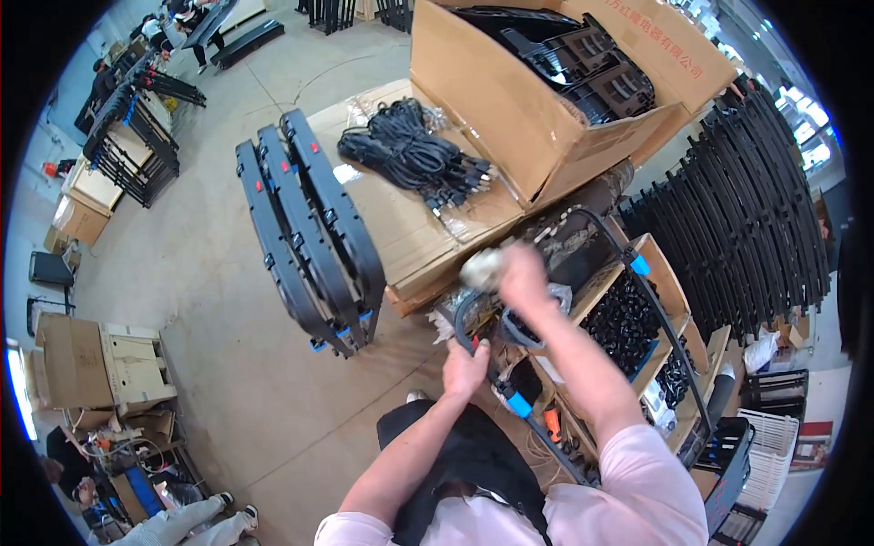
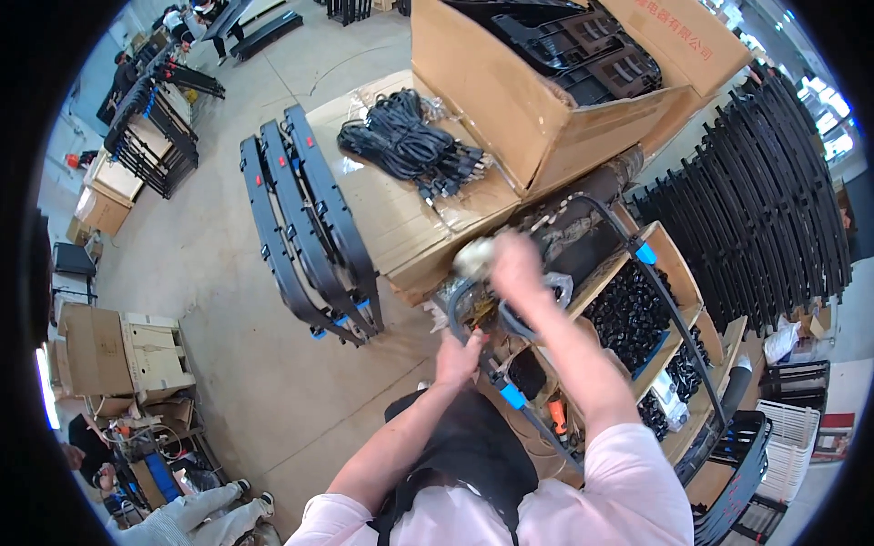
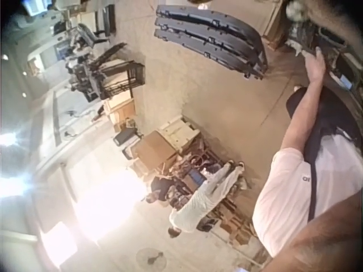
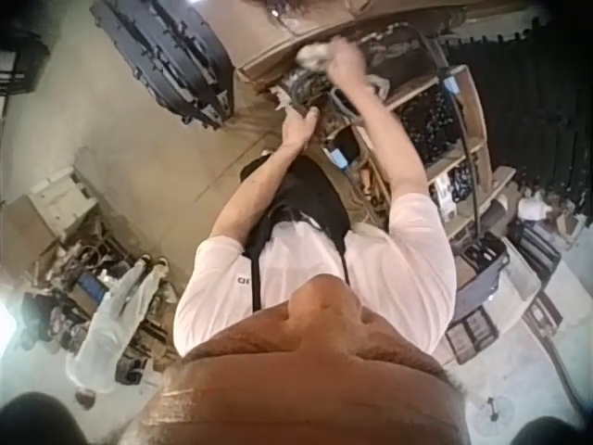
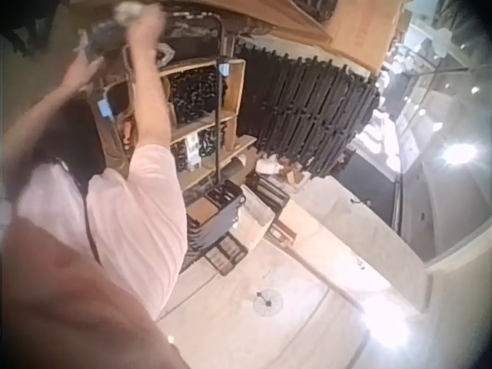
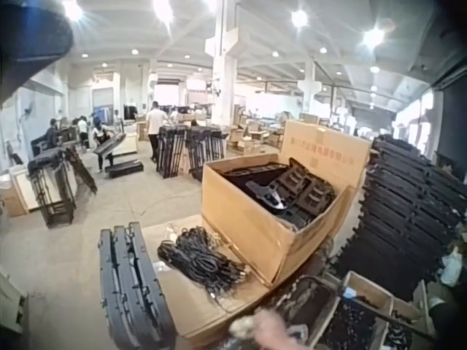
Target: Assembling plastic components and wiring onto a metal frame using hand tools in a manufacturing setting.
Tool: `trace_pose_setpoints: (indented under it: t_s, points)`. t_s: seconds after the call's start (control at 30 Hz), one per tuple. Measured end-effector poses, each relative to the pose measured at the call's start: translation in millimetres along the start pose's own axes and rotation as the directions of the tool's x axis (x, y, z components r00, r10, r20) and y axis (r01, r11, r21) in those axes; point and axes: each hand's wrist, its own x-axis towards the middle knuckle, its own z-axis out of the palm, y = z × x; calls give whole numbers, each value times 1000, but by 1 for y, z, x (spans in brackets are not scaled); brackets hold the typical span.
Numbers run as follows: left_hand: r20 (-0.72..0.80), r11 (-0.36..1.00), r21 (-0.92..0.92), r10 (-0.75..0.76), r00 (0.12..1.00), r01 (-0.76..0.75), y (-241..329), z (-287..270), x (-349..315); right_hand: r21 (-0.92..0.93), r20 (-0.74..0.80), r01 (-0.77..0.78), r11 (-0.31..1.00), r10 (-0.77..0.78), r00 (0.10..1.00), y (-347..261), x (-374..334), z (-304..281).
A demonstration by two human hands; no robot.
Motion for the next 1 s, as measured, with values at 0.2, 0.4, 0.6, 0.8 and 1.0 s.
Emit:
trace_pose_setpoints:
  t_s: [0.2,0.4,0.6,0.8,1.0]
  points:
    - [-99,926,374,-2,995,39,12,-34,26,-38,-143,87,996,-91,985,46,33,-28]
    - [-101,851,517,-45,994,91,21,-25,27,-34,-316,163,986,-165,934,116,57,-33]
    - [-103,822,566,5,995,54,28,-19,23,-1,-274,101,995,-98,957,174,62,-51]
    - [-114,822,567,8,993,58,27,-22,26,118,-149,272,955,-253,956,141,48,-31]
    - [-119,825,563,31,992,42,24,-22,27,-61,-334,19,998,-38,942,169,68,-38]
